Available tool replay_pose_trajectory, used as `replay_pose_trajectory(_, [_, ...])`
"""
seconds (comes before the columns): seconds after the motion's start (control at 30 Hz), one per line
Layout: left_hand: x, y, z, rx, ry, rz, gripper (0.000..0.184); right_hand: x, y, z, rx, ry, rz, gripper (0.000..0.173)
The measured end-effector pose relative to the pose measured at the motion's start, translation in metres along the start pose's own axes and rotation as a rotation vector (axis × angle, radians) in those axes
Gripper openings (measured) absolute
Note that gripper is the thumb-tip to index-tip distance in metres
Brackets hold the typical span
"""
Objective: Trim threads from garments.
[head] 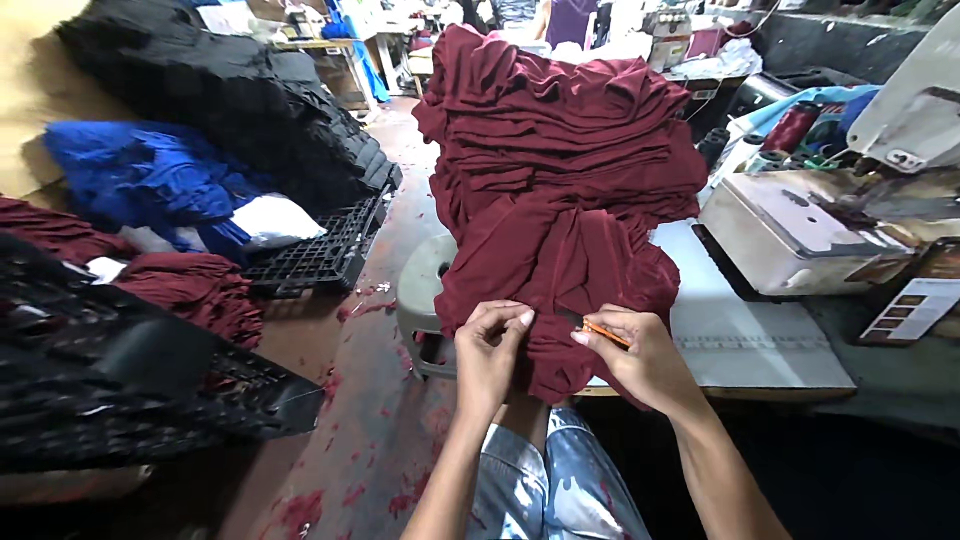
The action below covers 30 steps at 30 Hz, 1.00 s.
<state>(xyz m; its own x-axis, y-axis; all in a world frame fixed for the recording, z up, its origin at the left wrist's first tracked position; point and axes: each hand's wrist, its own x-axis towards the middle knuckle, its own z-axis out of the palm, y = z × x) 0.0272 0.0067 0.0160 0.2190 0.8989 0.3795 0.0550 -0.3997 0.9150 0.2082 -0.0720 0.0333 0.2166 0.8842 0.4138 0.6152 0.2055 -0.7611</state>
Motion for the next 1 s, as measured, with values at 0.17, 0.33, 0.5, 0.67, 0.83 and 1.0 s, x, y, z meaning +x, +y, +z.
replay_pose_trajectory(0.17, [-0.004,0.009,0.0,0.113,-0.088,-0.034,0.027,-0.002,-0.02,-0.001,0.174,0.073,0.108,0.009])
replay_pose_trajectory(0.33, [-0.005,0.006,0.023,0.382,0.042,0.123,0.008,-0.001,-0.023,0.006,0.186,0.087,0.123,0.006])
replay_pose_trajectory(0.5, [0.004,0.008,0.005,0.005,-0.068,-0.172,0.012,-0.002,-0.014,0.004,0.01,0.072,0.051,0.012])
replay_pose_trajectory(0.67, [0.005,0.012,-0.003,-0.278,-0.068,-0.382,0.011,-0.001,-0.031,0.008,-0.224,-0.065,0.08,0.01])
replay_pose_trajectory(0.83, [0.003,0.009,-0.002,-0.295,-0.037,-0.364,0.01,0.006,-0.053,0.027,-0.408,-0.063,0.146,0.006])
replay_pose_trajectory(1.0, [0.002,0.018,-0.018,-0.393,-0.094,-0.362,0.014,0.007,-0.034,0.021,-0.244,0.037,0.112,0.007])
